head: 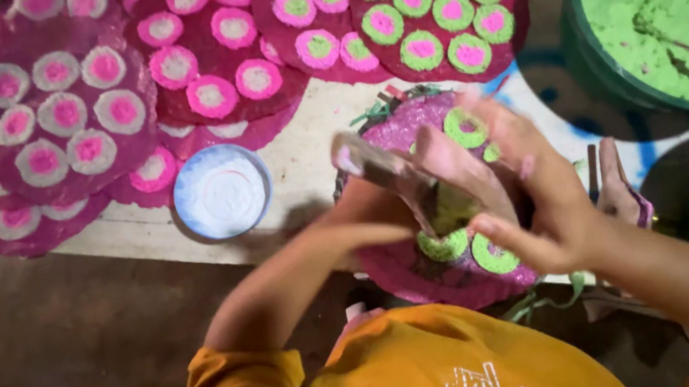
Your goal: The person prepares colorful snacks by placing green dough into circular molds on mats and pressing them with a wooden tool.
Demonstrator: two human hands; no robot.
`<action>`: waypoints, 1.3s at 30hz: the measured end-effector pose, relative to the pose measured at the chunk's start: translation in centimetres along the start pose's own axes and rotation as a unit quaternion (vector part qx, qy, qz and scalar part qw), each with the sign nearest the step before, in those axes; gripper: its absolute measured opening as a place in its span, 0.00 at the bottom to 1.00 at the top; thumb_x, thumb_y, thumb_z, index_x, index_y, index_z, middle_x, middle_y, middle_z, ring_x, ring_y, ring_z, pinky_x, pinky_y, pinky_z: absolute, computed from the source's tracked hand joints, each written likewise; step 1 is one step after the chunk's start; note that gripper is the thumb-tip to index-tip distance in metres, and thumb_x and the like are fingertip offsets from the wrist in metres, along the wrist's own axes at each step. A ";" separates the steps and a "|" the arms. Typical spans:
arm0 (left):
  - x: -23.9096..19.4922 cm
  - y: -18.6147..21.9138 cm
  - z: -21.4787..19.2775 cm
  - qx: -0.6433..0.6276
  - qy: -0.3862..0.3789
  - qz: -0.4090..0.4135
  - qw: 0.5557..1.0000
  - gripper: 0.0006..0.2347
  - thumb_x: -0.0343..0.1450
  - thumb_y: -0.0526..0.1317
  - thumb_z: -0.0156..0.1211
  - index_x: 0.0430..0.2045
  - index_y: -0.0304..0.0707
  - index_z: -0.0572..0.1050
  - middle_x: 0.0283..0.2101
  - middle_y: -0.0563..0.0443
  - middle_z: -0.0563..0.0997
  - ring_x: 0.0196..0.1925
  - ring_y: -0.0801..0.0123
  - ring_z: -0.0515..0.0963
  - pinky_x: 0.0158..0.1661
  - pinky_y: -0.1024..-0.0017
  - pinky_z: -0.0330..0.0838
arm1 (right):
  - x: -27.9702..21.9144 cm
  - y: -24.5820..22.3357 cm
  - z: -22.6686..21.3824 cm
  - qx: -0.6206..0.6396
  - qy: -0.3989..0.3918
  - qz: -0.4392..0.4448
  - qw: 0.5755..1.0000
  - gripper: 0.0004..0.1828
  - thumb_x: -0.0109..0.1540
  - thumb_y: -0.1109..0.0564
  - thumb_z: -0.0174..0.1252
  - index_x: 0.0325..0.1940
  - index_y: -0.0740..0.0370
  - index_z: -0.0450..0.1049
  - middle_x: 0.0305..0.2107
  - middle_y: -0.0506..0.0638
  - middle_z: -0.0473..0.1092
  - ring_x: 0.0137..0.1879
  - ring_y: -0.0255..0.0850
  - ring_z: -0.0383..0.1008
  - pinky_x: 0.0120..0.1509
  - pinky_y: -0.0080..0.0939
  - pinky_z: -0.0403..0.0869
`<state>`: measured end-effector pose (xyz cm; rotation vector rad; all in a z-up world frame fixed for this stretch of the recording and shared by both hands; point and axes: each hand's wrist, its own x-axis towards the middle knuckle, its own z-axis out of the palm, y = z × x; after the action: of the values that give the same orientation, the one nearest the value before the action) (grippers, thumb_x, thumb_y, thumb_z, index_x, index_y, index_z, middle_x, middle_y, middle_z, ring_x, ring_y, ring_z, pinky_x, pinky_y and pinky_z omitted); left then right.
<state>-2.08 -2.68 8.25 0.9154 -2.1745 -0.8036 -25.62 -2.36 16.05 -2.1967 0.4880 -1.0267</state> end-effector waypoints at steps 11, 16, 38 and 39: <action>-0.6 -8.9 3.6 0.132 -0.083 -0.174 0.972 0.50 0.51 0.45 0.82 0.67 0.38 0.54 0.67 0.36 0.62 0.68 0.43 0.59 0.65 0.48 0.54 | -14.4 7.7 -0.3 0.314 -0.064 0.449 0.834 0.54 0.52 0.42 0.69 0.76 0.65 0.55 0.63 0.62 0.68 0.67 0.49 0.70 0.72 0.46 0.63; -4.0 -12.7 6.7 0.174 -0.094 -0.217 0.956 0.48 0.51 0.40 0.79 0.68 0.42 0.55 0.63 0.38 0.64 0.68 0.43 0.61 0.61 0.44 0.60 | -15.4 6.6 0.0 0.429 0.045 0.371 0.823 0.51 0.56 0.43 0.67 0.75 0.65 0.51 0.58 0.65 0.66 0.63 0.56 0.71 0.69 0.64 0.70; -1.6 -9.2 6.0 -0.824 0.134 0.109 0.539 0.31 0.74 0.58 0.56 0.69 0.38 0.63 0.59 0.46 0.75 0.71 0.52 0.69 0.76 0.52 0.55 | -12.9 11.6 -0.1 0.386 -0.262 0.631 0.620 0.44 0.63 0.30 0.35 0.71 0.64 0.62 0.51 0.58 0.78 0.54 0.48 0.81 0.63 0.49 0.76; -1.3 -9.6 6.2 -0.825 0.155 0.115 0.531 0.27 0.76 0.55 0.56 0.67 0.37 0.66 0.53 0.48 0.76 0.65 0.55 0.72 0.74 0.53 0.57 | -11.3 11.8 -1.1 0.349 -0.285 0.634 0.628 0.44 0.63 0.29 0.34 0.69 0.63 0.65 0.49 0.57 0.79 0.54 0.47 0.81 0.63 0.49 0.77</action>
<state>-2.30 -5.34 -2.91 -0.2896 -0.4093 -1.7335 -34.20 -4.76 2.30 -0.8703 0.8981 0.2916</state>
